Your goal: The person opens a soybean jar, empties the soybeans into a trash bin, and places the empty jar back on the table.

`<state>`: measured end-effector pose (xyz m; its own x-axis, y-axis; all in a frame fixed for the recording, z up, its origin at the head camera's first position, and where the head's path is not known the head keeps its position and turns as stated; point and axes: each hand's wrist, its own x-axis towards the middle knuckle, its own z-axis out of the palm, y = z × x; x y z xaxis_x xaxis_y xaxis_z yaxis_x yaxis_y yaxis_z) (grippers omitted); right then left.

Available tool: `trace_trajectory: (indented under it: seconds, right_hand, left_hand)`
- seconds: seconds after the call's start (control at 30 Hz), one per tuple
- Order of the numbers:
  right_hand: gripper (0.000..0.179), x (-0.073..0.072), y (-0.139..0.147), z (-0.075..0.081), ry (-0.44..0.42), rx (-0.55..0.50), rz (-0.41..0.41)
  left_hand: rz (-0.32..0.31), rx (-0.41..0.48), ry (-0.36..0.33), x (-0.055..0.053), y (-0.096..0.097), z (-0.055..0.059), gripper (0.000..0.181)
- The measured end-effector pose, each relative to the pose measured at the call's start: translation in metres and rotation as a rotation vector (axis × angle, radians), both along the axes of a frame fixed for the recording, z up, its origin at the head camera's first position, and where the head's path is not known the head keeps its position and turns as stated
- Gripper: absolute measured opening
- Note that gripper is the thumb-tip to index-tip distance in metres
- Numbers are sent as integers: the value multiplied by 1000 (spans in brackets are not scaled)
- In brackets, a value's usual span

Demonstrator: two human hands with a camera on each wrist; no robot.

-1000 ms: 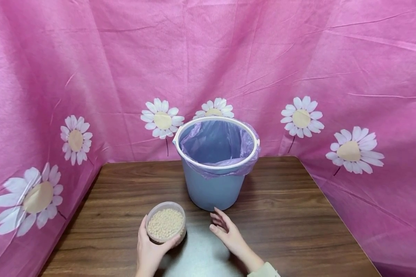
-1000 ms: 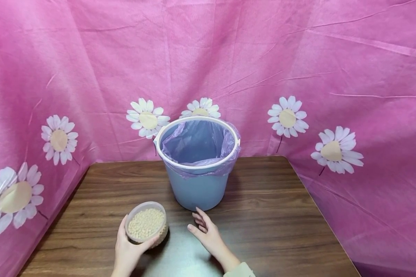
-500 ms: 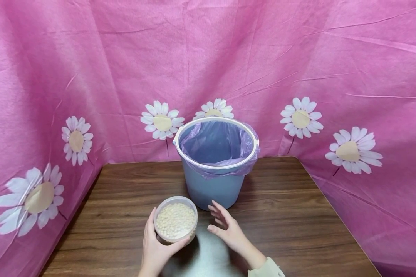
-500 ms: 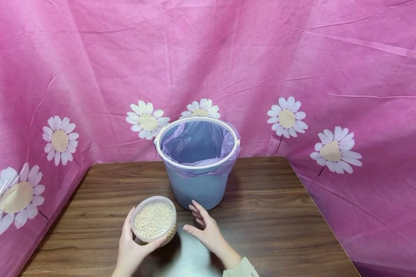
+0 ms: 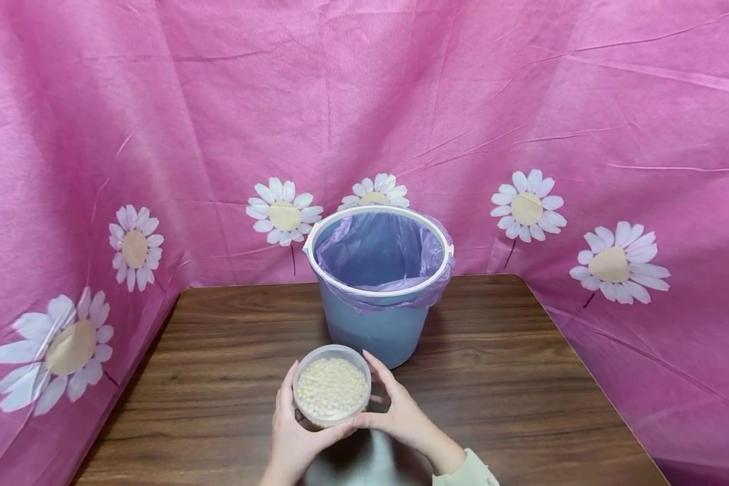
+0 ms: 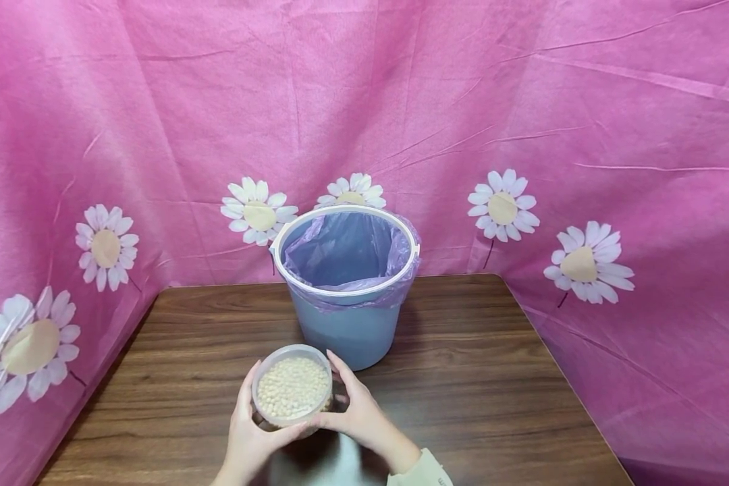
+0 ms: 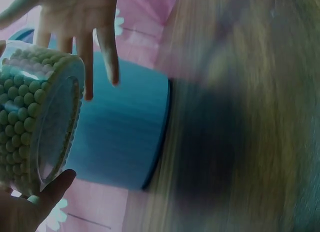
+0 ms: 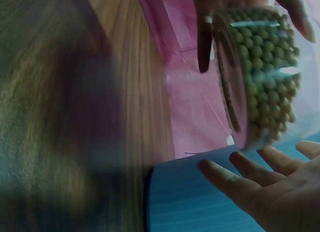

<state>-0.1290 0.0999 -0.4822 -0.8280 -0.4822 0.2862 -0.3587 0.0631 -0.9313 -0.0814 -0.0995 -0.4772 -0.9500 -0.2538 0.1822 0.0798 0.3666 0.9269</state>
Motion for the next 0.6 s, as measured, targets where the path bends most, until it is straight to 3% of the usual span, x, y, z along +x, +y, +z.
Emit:
trace_trajectory:
  seconds: [0.17, 0.33, 0.47, 0.6]
  right_hand:
    - [102, 3, -2, -3, -38, -47, -14]
    - [110, 3, -5, -3, -46, -108, -34]
    - [113, 3, -5, -4, -7, -69, -93]
    - [113, 6, -4, -4, -15, 2, -152]
  left_hand:
    - [-20, 13, 2, 1, 10, -3, 127]
    - [-32, 6, 56, 0, 16, -7, 126]
    - [-58, -12, 82, -2, 19, -9, 126]
    - [-85, -15, 39, -3, 19, -8, 127]
